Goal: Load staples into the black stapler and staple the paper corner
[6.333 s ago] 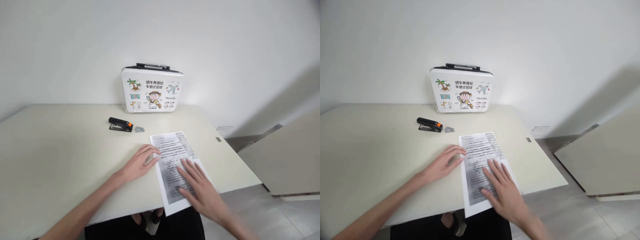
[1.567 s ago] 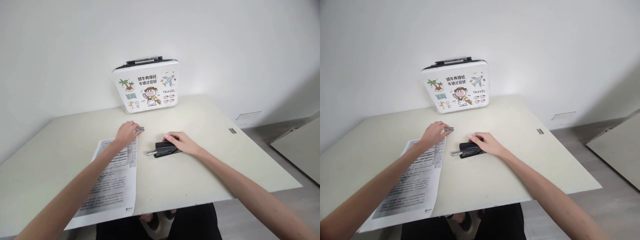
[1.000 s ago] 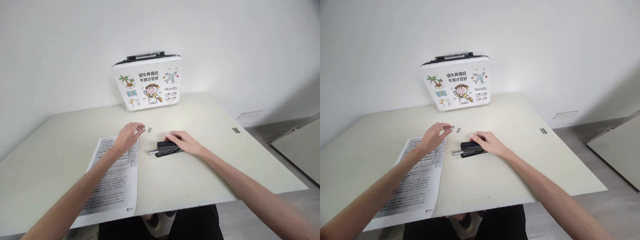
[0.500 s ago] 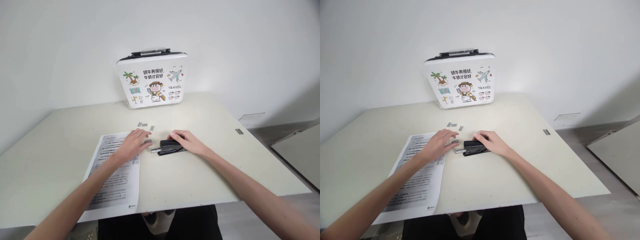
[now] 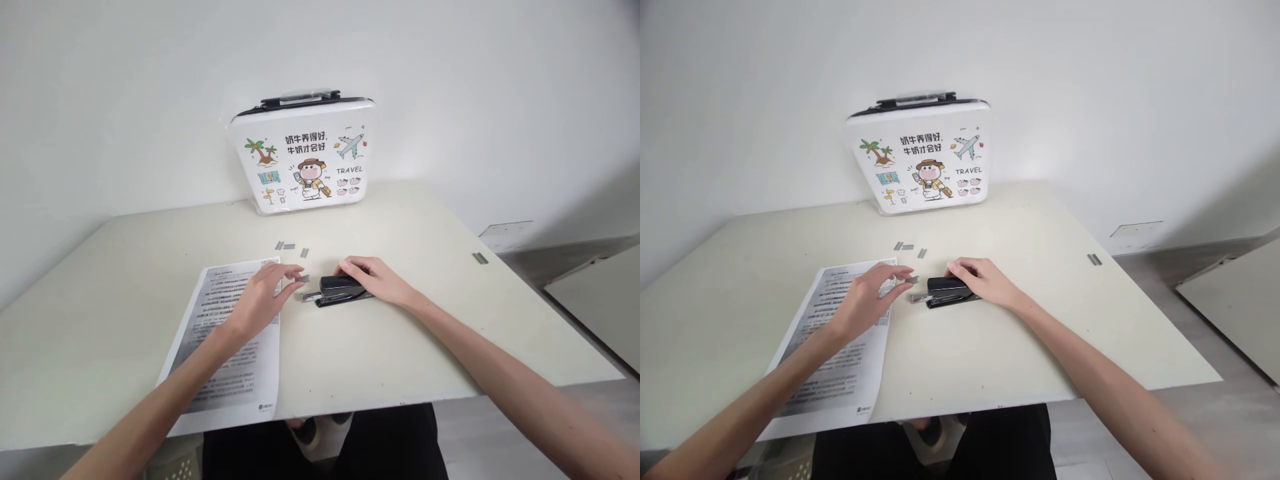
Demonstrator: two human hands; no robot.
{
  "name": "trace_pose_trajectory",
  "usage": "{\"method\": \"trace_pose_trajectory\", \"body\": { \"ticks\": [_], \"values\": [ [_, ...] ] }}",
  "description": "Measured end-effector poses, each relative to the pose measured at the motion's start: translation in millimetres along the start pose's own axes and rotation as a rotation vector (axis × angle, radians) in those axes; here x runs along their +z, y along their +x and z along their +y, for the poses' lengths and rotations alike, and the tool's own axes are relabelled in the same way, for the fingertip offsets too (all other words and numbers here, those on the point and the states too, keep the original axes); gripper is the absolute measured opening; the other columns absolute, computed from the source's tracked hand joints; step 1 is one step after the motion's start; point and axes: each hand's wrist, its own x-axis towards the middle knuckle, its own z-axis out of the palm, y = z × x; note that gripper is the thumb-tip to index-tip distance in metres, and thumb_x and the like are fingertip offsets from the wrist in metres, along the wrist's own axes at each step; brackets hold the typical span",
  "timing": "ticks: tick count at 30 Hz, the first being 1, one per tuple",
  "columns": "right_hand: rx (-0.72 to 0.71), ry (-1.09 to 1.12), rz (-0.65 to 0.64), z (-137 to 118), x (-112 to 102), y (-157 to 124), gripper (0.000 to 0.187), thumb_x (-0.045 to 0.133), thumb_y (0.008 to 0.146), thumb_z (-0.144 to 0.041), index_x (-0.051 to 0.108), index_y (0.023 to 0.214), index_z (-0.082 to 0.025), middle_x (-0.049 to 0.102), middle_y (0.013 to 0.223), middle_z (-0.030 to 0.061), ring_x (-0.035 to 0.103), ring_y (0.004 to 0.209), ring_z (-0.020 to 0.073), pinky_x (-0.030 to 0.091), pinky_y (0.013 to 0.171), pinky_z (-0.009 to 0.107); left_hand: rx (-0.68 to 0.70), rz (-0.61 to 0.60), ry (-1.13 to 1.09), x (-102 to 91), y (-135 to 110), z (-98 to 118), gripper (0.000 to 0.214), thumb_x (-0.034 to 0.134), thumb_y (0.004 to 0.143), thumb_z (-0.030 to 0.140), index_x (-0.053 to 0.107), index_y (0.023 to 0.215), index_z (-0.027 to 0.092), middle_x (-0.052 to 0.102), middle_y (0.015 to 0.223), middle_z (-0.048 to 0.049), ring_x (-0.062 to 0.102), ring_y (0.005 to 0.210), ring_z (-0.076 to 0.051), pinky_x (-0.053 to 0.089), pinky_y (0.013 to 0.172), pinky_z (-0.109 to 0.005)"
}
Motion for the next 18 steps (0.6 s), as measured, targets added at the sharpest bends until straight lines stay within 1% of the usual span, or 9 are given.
{"method": "trace_pose_trajectory", "body": {
  "ticks": [3, 6, 11, 18],
  "values": [
    [-0.003, -0.001, -0.005, -1, 0, 0, 0.058, 0.040, 0.105, -0.067, 0.077, 0.096, -0.022, 0.076, 0.094, 0.0050, 0.065, 0.089, 0.0230, 0.049, 0.082, 0.034, 0.100, -0.026, 0.015, -2.4, -4, 12, 0.019, 0.059, 0.107, 0.038, 0.072, 0.116, 0.026, 0.080, 0.109, -0.0030, 0.072, 0.105, -0.023, 0.055, 0.097, -0.040],
    [0.007, 0.006, -0.001, -1, 0, 0, 0.057, 0.041, 0.105, -0.065, 0.077, 0.095, -0.022, 0.076, 0.094, 0.0048, 0.065, 0.088, 0.0227, 0.048, 0.082, 0.034, 0.155, -0.038, 0.067, -2.0, -8, 18, 0.015, 0.062, 0.105, 0.034, 0.074, 0.111, 0.026, 0.081, 0.104, -0.0012, 0.073, 0.100, -0.023, 0.054, 0.096, -0.041],
    [0.007, 0.014, 0.003, 0, 0, -1, 0.054, 0.042, 0.105, -0.063, 0.076, 0.095, -0.022, 0.075, 0.093, 0.0043, 0.065, 0.087, 0.0220, 0.047, 0.082, 0.034, 0.146, -0.054, 0.145, 2.1, -10, 18, 0.016, 0.063, 0.104, 0.034, 0.077, 0.107, 0.027, 0.082, 0.099, 0.0002, 0.075, 0.095, -0.023, 0.054, 0.092, -0.042],
    [-0.002, 0.010, -0.002, 2, 0, -1, 0.053, 0.043, 0.105, -0.063, 0.076, 0.095, -0.022, 0.076, 0.093, 0.0044, 0.065, 0.086, 0.0219, 0.048, 0.079, 0.033, 0.152, -0.101, 0.153, 2.3, -8, 14, 0.023, 0.058, 0.107, 0.037, 0.080, 0.106, 0.029, 0.082, 0.096, -0.0005, 0.075, 0.093, -0.024, 0.055, 0.090, -0.042]
  ]
}}
